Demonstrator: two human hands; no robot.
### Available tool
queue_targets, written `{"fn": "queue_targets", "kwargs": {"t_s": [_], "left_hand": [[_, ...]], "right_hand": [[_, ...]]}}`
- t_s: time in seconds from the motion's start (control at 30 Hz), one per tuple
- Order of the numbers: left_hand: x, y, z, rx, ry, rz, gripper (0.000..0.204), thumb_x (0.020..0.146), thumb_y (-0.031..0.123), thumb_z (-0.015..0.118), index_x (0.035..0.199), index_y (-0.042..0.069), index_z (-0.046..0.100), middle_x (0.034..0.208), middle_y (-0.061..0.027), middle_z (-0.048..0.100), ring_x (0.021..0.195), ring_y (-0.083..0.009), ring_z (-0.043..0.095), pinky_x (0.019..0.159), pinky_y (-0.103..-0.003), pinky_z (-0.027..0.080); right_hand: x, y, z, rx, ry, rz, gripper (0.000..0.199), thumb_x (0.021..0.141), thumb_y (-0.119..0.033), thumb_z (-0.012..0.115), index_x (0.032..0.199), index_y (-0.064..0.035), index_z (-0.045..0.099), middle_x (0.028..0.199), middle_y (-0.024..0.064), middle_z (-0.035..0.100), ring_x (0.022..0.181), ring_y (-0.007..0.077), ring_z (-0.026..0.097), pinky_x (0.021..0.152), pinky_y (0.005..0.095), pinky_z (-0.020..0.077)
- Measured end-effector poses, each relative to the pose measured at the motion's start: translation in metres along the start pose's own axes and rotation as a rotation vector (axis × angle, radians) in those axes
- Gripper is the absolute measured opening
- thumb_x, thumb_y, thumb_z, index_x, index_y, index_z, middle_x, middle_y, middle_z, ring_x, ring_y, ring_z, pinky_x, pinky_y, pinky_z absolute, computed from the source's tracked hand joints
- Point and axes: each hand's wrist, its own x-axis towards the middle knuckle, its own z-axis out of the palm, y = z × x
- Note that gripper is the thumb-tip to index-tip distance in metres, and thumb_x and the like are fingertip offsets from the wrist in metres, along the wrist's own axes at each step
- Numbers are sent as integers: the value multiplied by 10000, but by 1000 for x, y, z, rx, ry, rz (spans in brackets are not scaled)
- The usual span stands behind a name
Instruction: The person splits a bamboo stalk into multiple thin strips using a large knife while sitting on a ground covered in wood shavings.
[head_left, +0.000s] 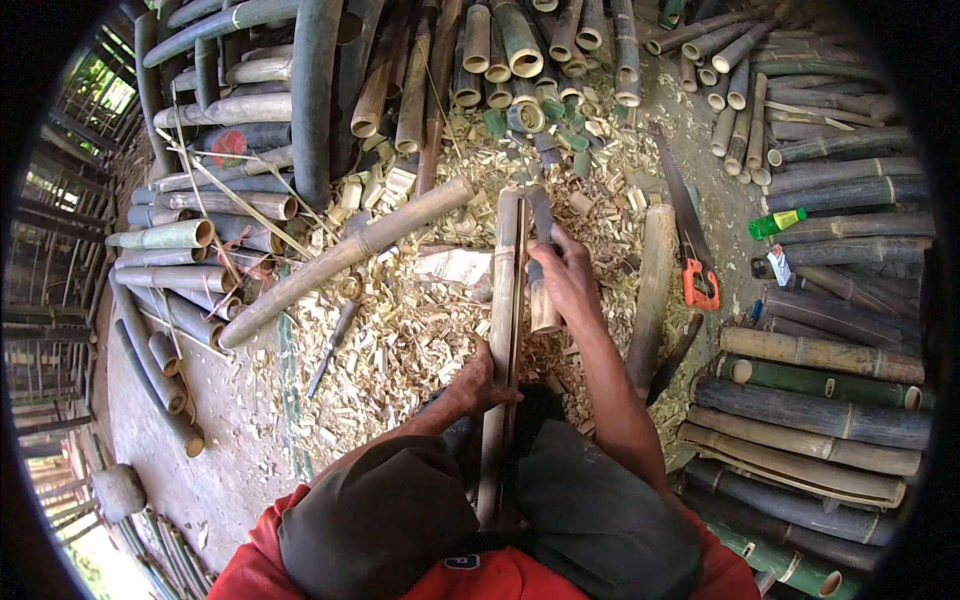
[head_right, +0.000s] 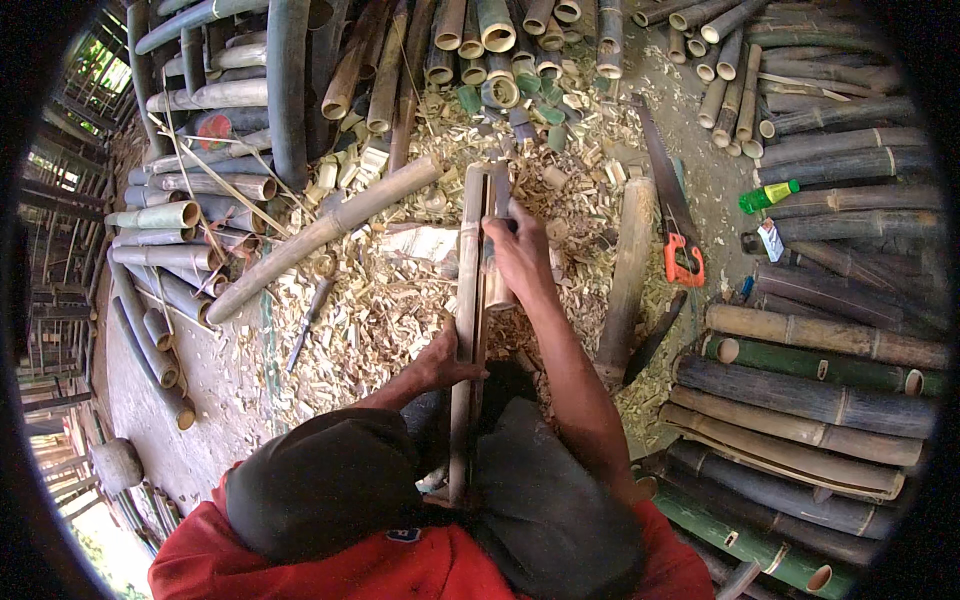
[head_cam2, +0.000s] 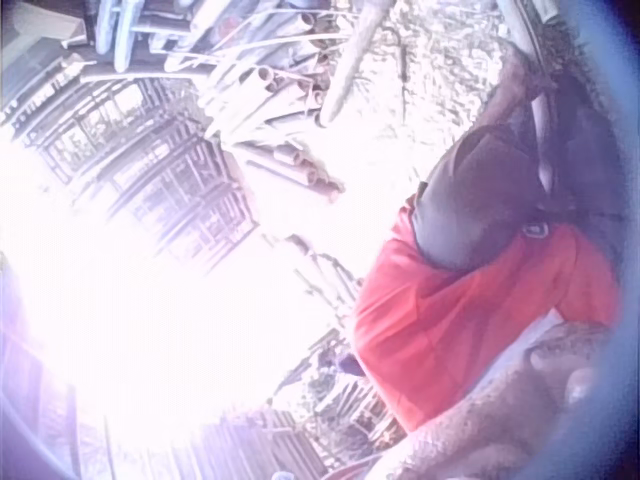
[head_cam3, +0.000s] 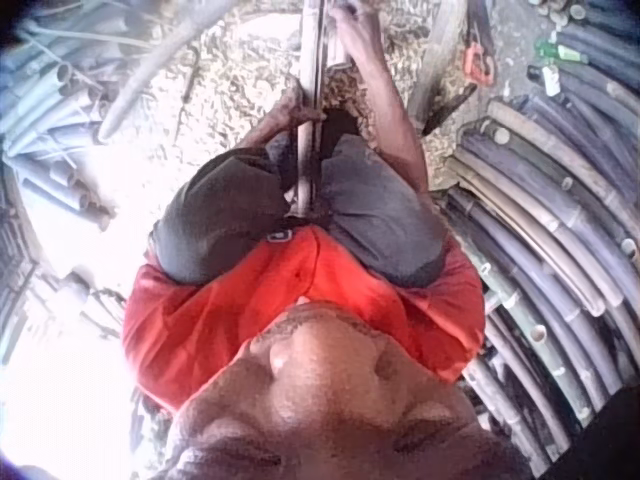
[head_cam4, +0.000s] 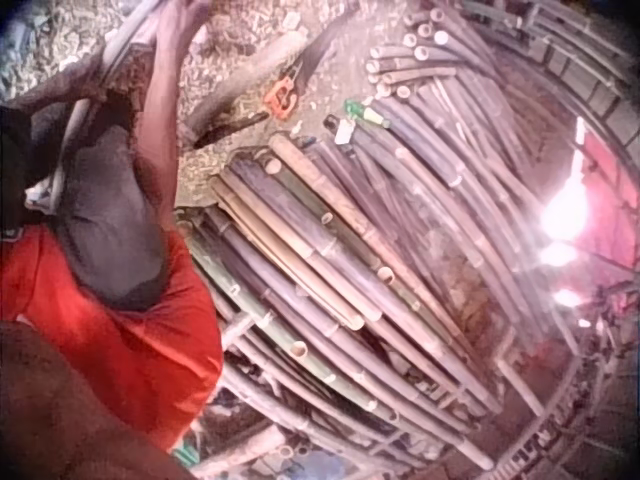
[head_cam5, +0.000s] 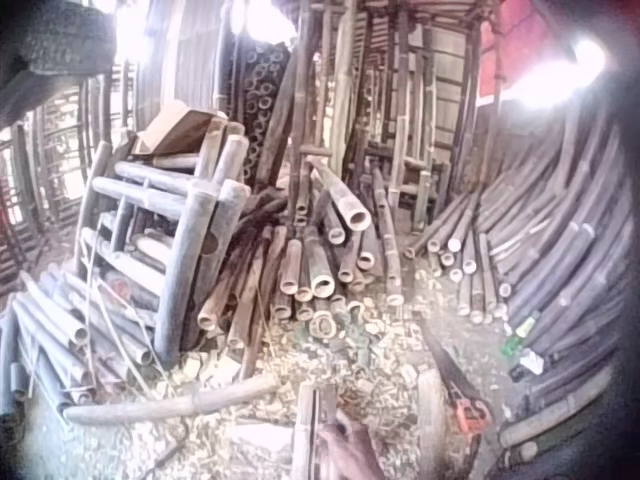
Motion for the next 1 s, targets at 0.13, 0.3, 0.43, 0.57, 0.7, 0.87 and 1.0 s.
{"fn": "queue_targets", "kwargs": {"t_s": [0.13,0.3,0.43,0.57,0.7,0.87,1.0], "left_hand": [[4,-30,-12,-250,-147,267,926,775,278,932,1471,-2,390,1252,-172,651,1201,-289,611,1030,-423,500],[-8,-4,-17,-446,-155,263,859,741,278,949,1384,3,450,1243,-170,636,1198,-268,608,1020,-414,507],[-3,-11,-4,-262,-40,124,884,695,325,968,1338,-4,459,1206,-188,648,1163,-311,637,992,-415,525],[1,-18,1,-164,-42,114,911,675,380,970,1317,-16,459,1185,-230,654,1140,-366,655,975,-438,530],[0,-23,0,-95,-67,142,949,696,423,950,1333,-40,423,1185,-260,650,1154,-388,648,976,-447,526],[7,-39,8,-80,-52,152,972,696,427,950,1326,-66,399,1206,-289,636,1185,-421,631,998,-469,517],[4,-30,7,1,-79,165,998,688,437,954,1321,-81,383,1227,-303,622,1210,-429,617,1000,-464,518]], "right_hand": [[-50,11,-11,297,-65,-40,314,1013,-238,593,1239,-21,570,843,69,610,673,141,625,521,295,549],[-106,47,-7,280,-149,92,219,1024,-190,571,1133,0,583,860,77,621,698,151,636,563,312,545],[-106,56,-3,35,-149,57,258,1012,-194,591,1111,43,594,892,123,651,779,214,679,687,365,567],[-90,78,-7,-271,-150,-70,408,986,-244,624,1210,95,605,1068,257,688,965,363,700,892,431,544],[-67,51,-9,-312,-238,-91,485,977,-249,639,1298,112,588,1143,287,670,1015,365,667,888,419,527],[-91,62,2,-454,-81,-257,449,956,-195,654,1274,116,597,1060,221,711,923,273,689,903,411,540],[-73,39,-14,-324,-224,-149,425,942,-203,658,1243,96,630,1061,241,718,889,253,681,855,388,534]]}}
